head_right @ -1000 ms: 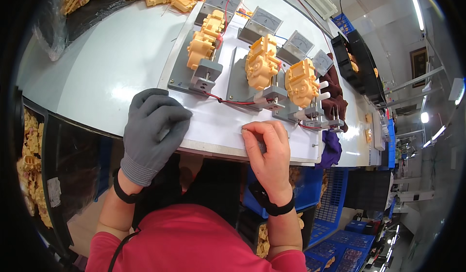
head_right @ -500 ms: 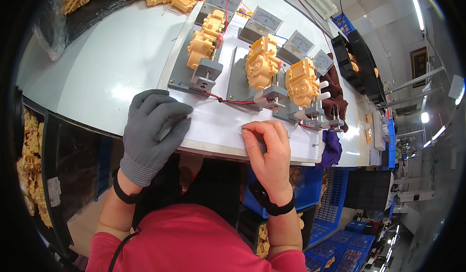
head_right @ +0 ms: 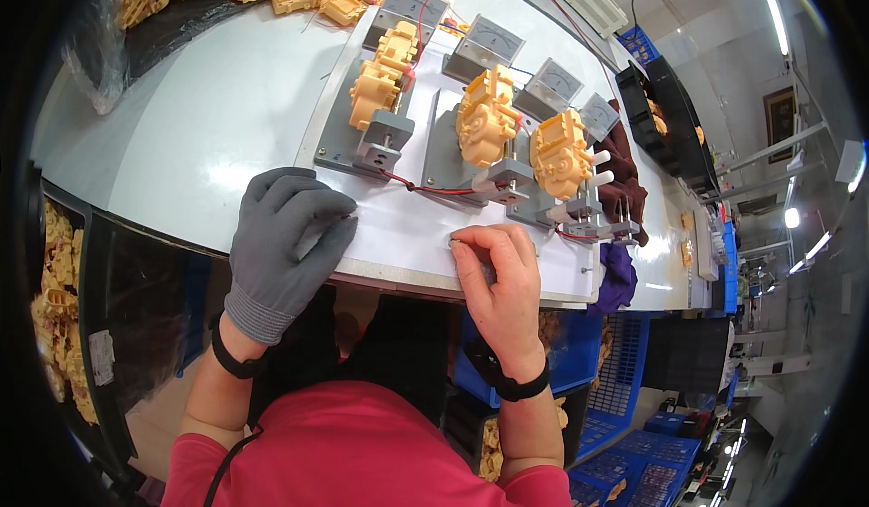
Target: The person places yellow plastic components onto a white testing board with metal fixtures. They use a purple cloth to wipe the board surface and then continue placing components into the slots. The person handles the components one at a time, picking them from a nearby bin and positioning them on the board.
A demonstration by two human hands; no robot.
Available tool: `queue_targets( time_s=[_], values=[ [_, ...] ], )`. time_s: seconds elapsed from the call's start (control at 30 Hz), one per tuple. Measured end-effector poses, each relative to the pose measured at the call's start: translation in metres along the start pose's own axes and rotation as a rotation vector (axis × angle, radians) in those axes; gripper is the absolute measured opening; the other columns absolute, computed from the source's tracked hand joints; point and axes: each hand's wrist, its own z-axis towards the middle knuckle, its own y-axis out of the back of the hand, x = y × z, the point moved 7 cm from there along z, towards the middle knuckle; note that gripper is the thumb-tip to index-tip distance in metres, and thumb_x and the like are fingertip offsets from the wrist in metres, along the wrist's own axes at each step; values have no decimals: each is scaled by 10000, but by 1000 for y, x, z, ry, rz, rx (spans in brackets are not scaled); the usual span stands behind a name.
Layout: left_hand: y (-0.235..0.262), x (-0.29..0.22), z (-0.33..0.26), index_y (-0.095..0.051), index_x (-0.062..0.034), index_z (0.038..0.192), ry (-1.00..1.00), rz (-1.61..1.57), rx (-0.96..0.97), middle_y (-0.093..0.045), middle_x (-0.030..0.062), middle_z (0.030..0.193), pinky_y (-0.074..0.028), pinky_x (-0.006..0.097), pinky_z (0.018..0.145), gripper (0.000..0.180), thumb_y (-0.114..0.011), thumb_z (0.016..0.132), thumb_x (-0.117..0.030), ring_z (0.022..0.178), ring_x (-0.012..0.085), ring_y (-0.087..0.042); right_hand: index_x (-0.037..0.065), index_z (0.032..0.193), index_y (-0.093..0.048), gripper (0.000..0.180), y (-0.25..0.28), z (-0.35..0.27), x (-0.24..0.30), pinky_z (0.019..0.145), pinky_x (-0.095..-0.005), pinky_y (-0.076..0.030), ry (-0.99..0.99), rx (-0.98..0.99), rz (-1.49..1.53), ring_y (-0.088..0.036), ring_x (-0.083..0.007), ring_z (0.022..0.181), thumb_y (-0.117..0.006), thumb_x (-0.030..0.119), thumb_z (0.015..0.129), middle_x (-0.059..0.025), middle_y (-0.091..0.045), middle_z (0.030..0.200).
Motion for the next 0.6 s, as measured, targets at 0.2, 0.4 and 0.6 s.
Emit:
queue_targets(
  time_s=[0.2, 0.4, 0.6],
  values=[
    [0, 0, 0, -687, -141, 909, 6, -2, 13, -676, 27, 919, -450, 408, 862, 126, -730, 791, -142, 983, 300, -602, 22, 971, -668, 93, 0, 0, 0, 756, -325, -490, -2, -2, 6, -594, -244, 854, -689, 49, 885, -99, -602, 940],
    [-1, -3, 2, -692, -120, 906, 20, 37, 28, -657, 37, 912, -454, 400, 848, 119, -724, 792, -105, 961, 289, -578, 25, 970, -667, 90, 1, 0, 1, 754, -334, -478, 14, -7, 5, -590, -252, 847, -683, 49, 885, -95, -606, 927],
    [-2, -4, 5, -690, -100, 909, 19, 68, 62, -650, 50, 919, -456, 391, 830, 117, -714, 796, -81, 936, 287, -563, 23, 972, -664, 90, 1, -1, 1, 755, -335, -475, 27, -13, 15, -589, -249, 843, -678, 54, 890, -93, -607, 927]
  ],
)
